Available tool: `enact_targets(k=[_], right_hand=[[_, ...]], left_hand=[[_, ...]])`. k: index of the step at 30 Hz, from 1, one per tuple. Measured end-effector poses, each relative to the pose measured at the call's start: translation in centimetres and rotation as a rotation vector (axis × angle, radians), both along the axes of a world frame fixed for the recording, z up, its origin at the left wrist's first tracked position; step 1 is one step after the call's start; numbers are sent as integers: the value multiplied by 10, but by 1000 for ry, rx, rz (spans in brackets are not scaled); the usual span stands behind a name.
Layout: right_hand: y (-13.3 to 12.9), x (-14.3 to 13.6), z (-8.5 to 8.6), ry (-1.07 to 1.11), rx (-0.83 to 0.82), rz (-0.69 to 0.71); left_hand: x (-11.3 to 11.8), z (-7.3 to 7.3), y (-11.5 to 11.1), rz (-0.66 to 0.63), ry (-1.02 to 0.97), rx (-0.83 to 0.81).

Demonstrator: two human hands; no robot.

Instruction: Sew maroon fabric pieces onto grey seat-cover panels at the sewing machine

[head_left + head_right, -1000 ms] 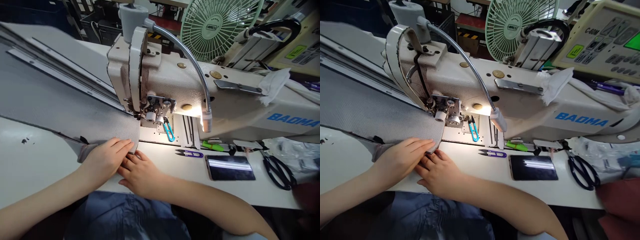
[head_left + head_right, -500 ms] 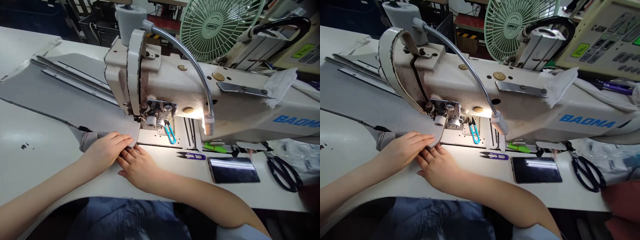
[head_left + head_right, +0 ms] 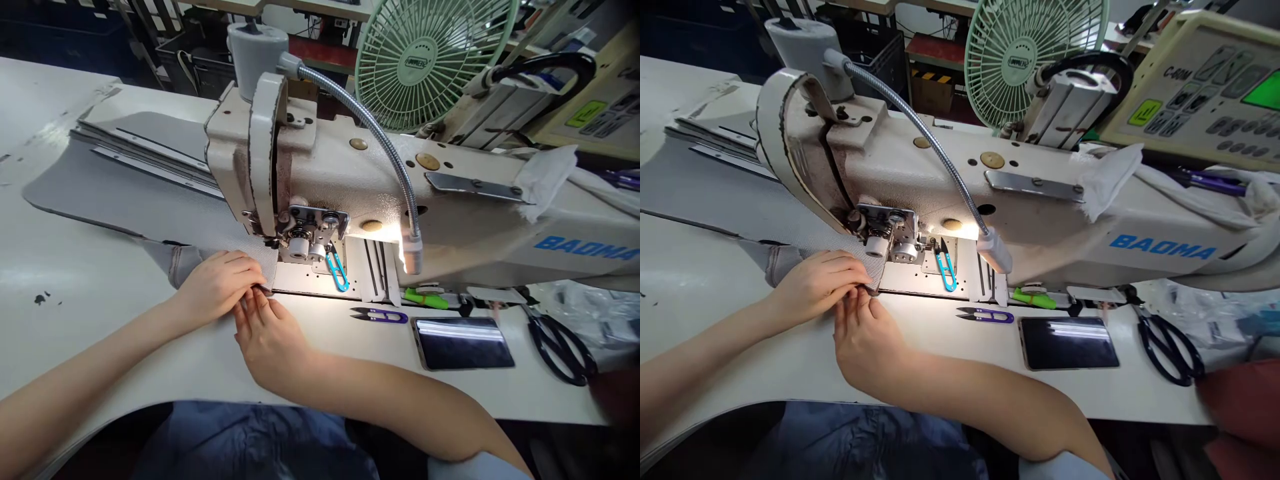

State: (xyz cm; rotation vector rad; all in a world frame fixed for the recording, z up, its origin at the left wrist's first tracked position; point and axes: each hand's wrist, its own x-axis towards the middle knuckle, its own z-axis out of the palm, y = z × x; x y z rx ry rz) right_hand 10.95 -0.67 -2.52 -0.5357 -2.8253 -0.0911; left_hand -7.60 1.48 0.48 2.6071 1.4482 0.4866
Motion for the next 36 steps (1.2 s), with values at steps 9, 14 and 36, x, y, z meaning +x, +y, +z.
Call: enact_targets(k=[9,14,36], right_hand=[[15,-4,1,-43,-33,-59],[23,-6,8,-105,-98,-92],[50,-21,5,-79,-110,-231]], left_hand=[[-16,-10,26,-79,-62,11],[-19,-7,39,-115,-34,-14],[-20,-14,75,-102,102,202]])
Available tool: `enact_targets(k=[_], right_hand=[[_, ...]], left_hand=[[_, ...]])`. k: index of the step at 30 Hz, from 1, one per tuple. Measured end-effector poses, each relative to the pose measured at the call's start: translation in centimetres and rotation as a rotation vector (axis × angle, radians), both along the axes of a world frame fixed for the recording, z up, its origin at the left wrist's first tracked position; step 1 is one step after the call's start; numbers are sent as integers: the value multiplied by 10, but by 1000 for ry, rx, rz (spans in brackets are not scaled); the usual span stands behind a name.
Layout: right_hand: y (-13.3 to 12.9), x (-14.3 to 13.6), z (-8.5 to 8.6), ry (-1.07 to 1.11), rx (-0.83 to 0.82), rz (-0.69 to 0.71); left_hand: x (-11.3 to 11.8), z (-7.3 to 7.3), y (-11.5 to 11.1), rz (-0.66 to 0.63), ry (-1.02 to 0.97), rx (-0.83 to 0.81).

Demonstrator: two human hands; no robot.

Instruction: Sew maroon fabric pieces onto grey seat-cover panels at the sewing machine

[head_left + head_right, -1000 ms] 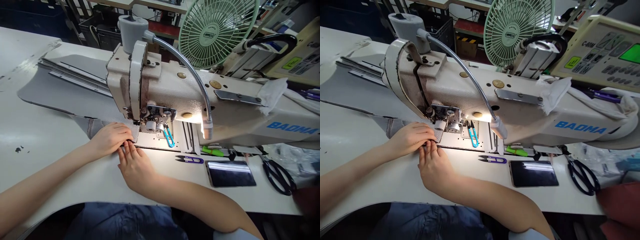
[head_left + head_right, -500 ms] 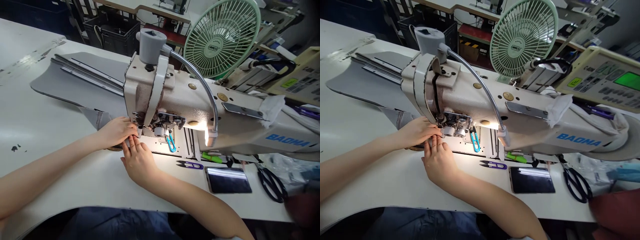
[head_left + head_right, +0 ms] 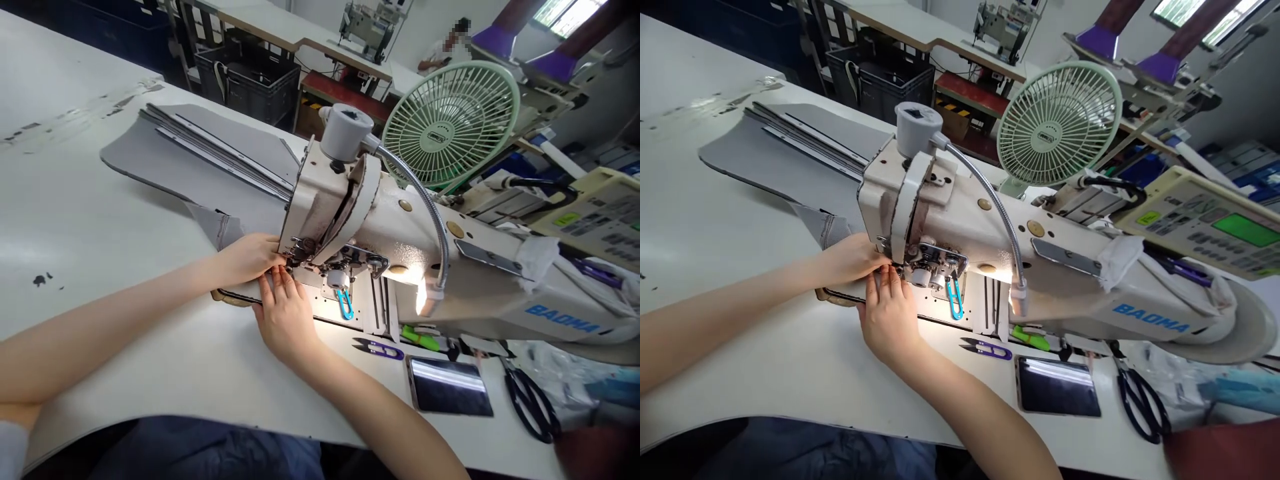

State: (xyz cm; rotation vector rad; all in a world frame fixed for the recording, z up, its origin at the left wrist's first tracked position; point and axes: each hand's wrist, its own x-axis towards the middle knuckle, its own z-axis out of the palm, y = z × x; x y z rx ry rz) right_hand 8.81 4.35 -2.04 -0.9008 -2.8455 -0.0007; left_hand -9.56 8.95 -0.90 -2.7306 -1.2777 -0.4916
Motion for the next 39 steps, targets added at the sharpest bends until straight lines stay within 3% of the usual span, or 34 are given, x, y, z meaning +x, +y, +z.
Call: enact_targets(k=[8,21,28,32,39], right_hand=[[0,-2,0,-8,-15,-37],[-1,-2,-3,12,77,-12],[2,-1,-2,62,53,-2],[4,1,-1,161,49,25],[5,7,8,389,-14,187]], left_hand=[[0,-9,6,46,38,28],[-1,-6,6,-23,-16,-20],[-1,-4,6,6,44,-14],[1,-5,-5,70,60,50],[2,1,-32,328,60,58]])
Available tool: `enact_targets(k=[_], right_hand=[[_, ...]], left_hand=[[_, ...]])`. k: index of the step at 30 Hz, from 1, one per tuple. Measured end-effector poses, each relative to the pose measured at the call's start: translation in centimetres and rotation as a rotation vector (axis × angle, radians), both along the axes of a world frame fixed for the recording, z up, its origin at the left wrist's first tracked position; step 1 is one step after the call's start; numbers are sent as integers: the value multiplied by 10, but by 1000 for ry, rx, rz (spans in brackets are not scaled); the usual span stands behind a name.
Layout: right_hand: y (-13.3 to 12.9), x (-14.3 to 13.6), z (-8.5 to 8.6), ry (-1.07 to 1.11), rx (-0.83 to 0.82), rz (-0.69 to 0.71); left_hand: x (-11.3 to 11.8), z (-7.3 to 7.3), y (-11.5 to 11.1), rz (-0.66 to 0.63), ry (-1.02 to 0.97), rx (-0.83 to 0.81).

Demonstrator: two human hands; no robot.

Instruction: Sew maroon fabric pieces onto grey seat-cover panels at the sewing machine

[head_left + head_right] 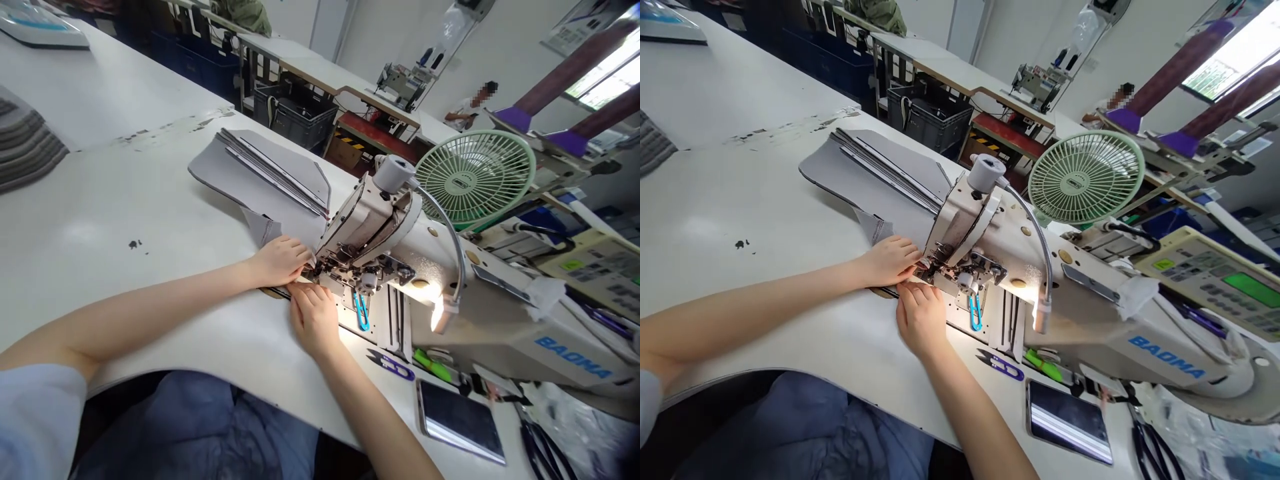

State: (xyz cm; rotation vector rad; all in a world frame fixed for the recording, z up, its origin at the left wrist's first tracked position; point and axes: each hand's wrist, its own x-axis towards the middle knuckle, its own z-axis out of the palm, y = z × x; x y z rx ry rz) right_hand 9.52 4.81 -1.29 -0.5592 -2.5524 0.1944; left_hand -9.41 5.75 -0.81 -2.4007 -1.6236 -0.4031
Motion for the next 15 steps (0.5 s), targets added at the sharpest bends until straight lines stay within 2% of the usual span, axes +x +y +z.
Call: enact_targets(k=[2,4,7,10,13,15], right_hand=[[-1,2,3,41,-25,29],[-2,4,5,86,-35,62],[-4,6,6,112,-40,119],[-3,5,4,85,-38,127],[1,-4,2,2,56,73],[2,-15,3,-96,155,76]], left_hand=[[-8,4,-16,23,4,-18],[-25,10,-42,41,-13,-49],[-65,21,-98,97,-19,-148],[-112,37,-164,237,53,-221],[-151,55,-218,342,25,-161],[-169,68,-242,373,-12,-115]])
